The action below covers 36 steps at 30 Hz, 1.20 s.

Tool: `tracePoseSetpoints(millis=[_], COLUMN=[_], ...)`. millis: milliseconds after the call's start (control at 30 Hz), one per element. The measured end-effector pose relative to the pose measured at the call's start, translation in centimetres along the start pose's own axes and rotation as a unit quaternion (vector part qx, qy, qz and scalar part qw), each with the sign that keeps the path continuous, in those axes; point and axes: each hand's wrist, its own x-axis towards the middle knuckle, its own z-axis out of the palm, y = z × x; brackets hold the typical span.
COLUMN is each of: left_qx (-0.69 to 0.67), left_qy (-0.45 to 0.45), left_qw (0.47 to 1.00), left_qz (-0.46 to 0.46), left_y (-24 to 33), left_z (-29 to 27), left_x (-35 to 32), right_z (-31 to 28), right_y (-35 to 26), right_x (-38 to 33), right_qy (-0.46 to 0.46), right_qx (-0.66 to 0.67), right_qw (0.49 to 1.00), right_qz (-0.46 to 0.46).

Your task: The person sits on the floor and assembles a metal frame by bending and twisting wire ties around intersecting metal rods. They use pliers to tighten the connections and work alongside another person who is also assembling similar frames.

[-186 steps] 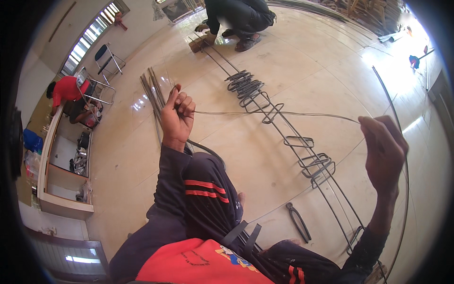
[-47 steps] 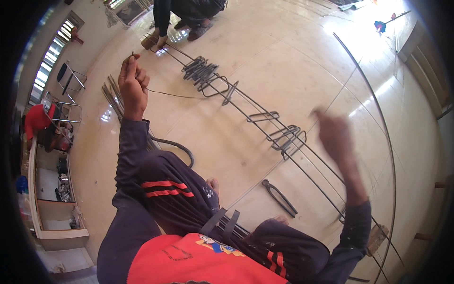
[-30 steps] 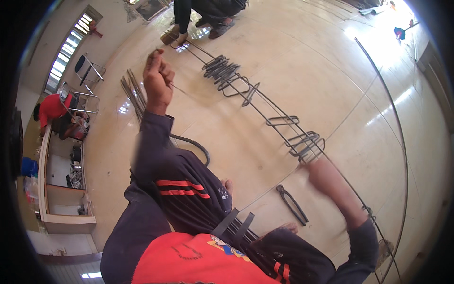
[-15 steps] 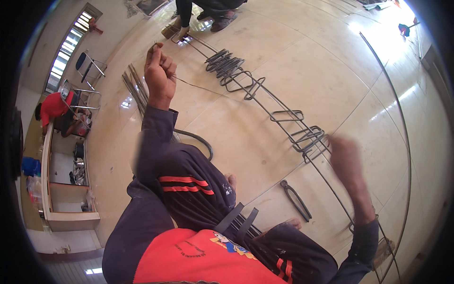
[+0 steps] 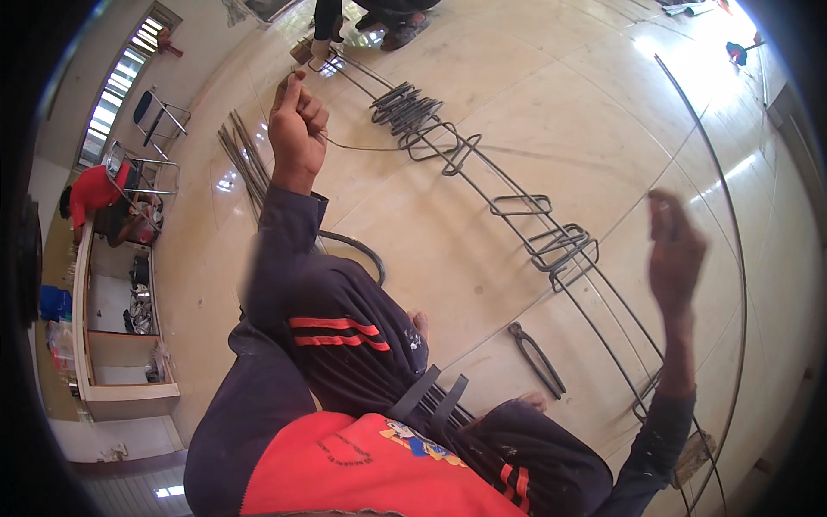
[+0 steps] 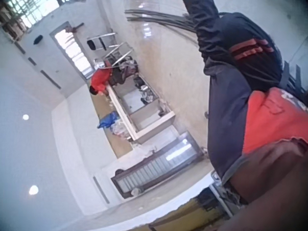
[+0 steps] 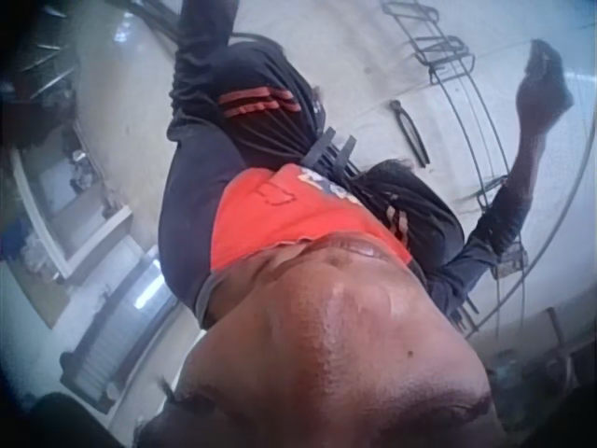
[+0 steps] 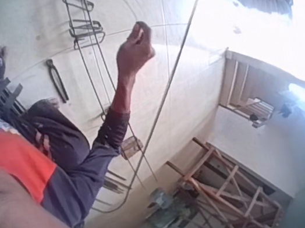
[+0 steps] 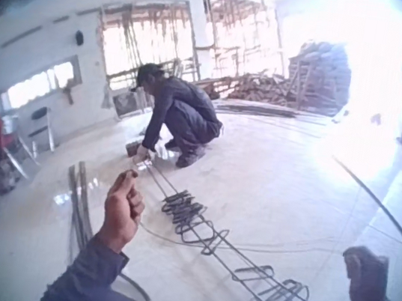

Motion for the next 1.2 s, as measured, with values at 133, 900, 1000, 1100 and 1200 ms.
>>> tracePoseSetpoints(millis=[133, 900, 1000, 1100, 1200], left_qx=[-0.019, 0.02, 0.036, 0.049, 0.069], left_qy=[0.01, 0.034, 0.052, 0.003, -0.039], left_qw=[1.0, 0.998, 0.998, 0.999, 0.996], left_qz=[0.021, 0.043, 0.025, 0.016, 0.044], left_y=[0.5, -0.3, -0.1, -0.6, -0.2], left_z=[1.1, 0.9, 0.7, 2.2, 3.3], left_x=[-0.1, -0.5, -0.8, -0.9, -1.3], right_z=[4.7, -3.6, -7.2, -8.1, -3.7], right_y=[0.2, -9.0, -7.8, -4.8, -1.1], right_x=[-7.3, -4.5, -2.9, -2.6, -0.5], right_qy=[-0.399, -0.631, -0.285, 0.044, -0.037], right_qx=[-0.049, 0.317, 0.431, 0.168, -0.081], right_qw=[0.914, 0.675, 0.831, 0.985, 0.988], right_qz=[-0.06, -0.211, -0.204, 0.0, -0.123])
